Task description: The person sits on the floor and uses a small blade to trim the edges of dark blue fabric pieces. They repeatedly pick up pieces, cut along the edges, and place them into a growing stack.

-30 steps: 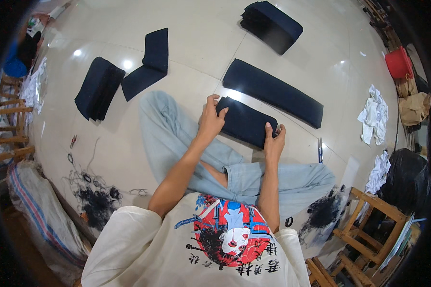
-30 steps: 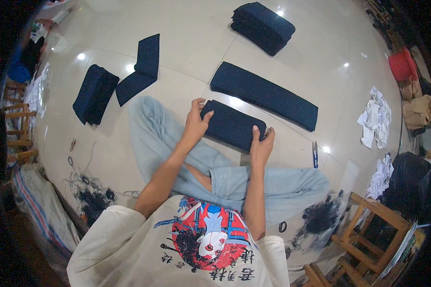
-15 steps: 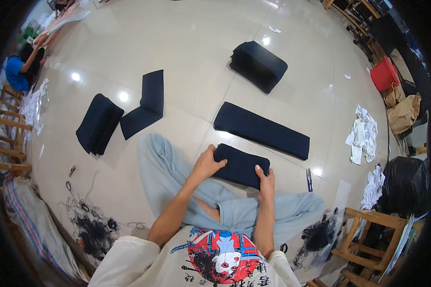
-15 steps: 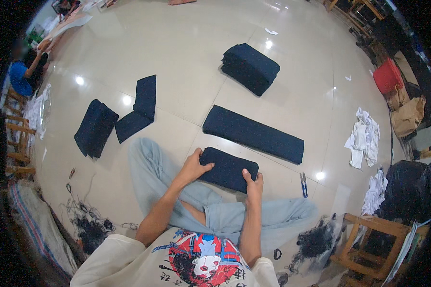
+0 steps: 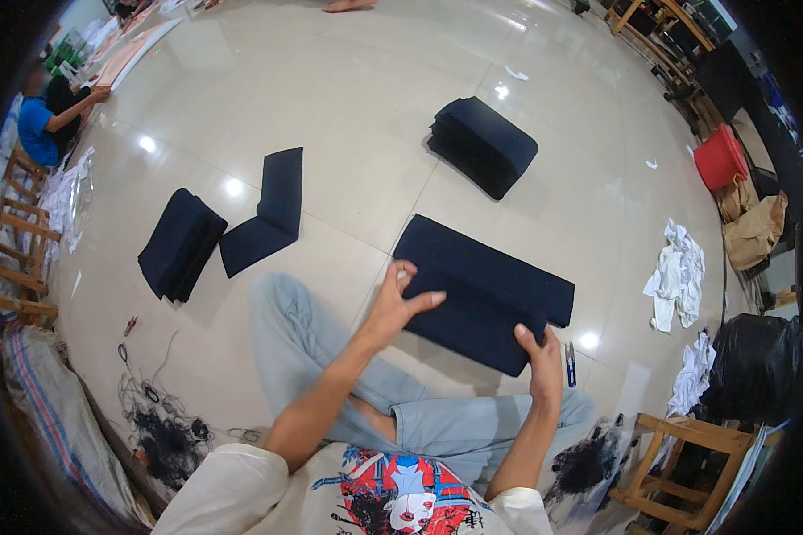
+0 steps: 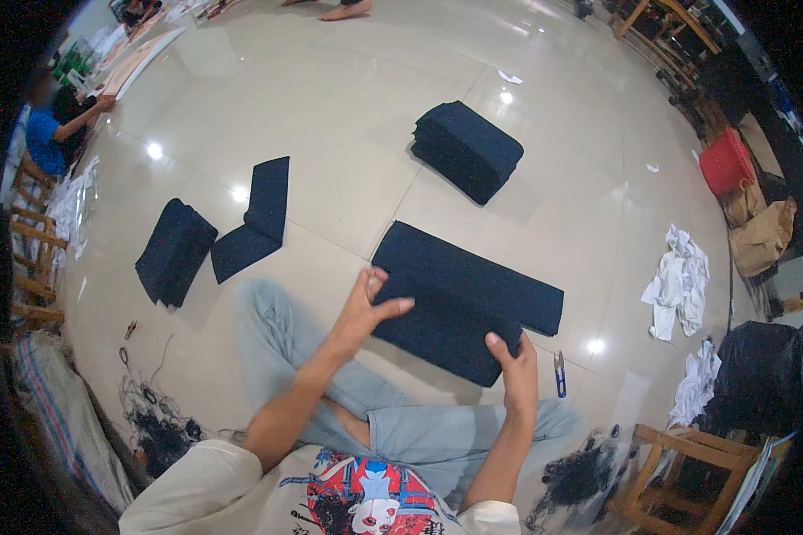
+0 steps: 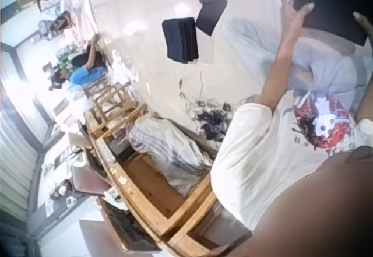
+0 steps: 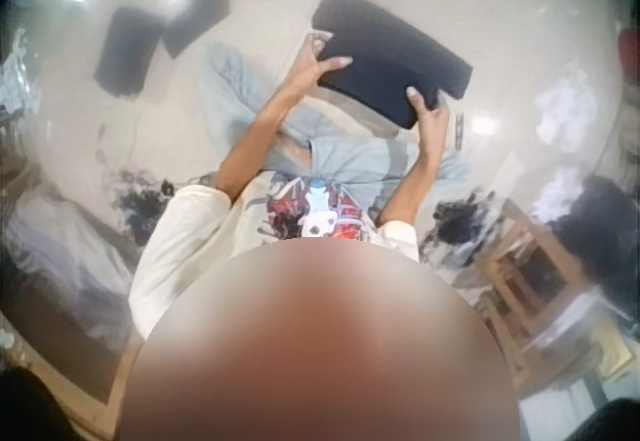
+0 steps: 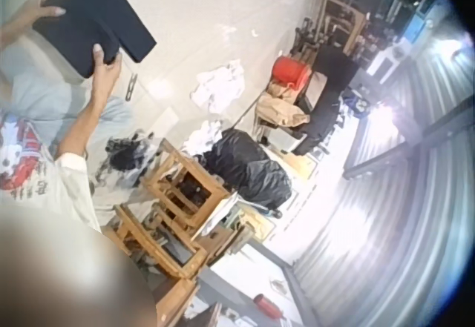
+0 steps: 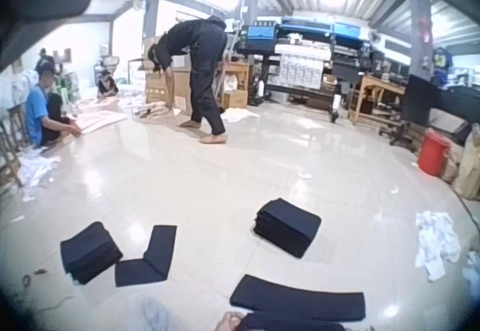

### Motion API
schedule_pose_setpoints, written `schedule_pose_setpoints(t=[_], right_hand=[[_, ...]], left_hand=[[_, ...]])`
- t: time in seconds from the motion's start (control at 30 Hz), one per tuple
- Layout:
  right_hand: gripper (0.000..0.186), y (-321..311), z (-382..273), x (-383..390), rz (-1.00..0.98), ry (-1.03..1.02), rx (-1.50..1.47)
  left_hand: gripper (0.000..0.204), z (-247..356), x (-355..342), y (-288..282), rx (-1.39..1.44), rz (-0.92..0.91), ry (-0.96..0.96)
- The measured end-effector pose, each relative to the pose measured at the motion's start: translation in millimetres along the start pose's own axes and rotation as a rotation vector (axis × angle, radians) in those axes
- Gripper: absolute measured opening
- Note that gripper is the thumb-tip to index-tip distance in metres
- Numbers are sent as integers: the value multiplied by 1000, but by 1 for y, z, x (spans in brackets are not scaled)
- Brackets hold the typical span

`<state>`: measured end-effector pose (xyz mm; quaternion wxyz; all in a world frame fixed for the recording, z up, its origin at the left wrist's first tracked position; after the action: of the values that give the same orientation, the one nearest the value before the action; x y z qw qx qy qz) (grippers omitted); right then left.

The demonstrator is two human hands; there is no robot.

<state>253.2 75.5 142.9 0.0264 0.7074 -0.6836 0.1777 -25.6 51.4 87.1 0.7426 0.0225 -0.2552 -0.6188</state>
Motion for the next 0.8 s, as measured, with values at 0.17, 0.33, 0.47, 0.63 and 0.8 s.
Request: schedule_pose_setpoints(t=[0.17, 0.33, 0.47, 0.63, 0.8], right_hand=[[86, 21, -53, -106, -18, -51, -383], [57, 28, -174, -245, -51, -492, -447], [90, 42, -146, -329, 165, -347, -206], [107, 66, -86, -370, 112, -152, 94], [112, 63, -79, -370, 39, -92, 76]], left_hand=[[66, 125, -125, 28, -191, -96, 369], [87, 272, -275, 69, -355, -109, 553], [87, 260, -375, 56, -596, 80, 458], [47, 158, -430, 7, -648, 79, 36], [67, 167, -423, -7, -813, 58, 120]])
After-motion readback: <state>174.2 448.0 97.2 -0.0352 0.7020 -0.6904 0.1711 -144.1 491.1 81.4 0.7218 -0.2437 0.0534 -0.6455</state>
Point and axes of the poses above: each hand's wrist, its own x-axis away from the middle knuckle, its own y-axis out of the palm, z = x × y, the point moved 8 cm from there along -x, towards the middle knuckle, and after that the axes turned 5 degrees about -y, right-handed, at the moved point
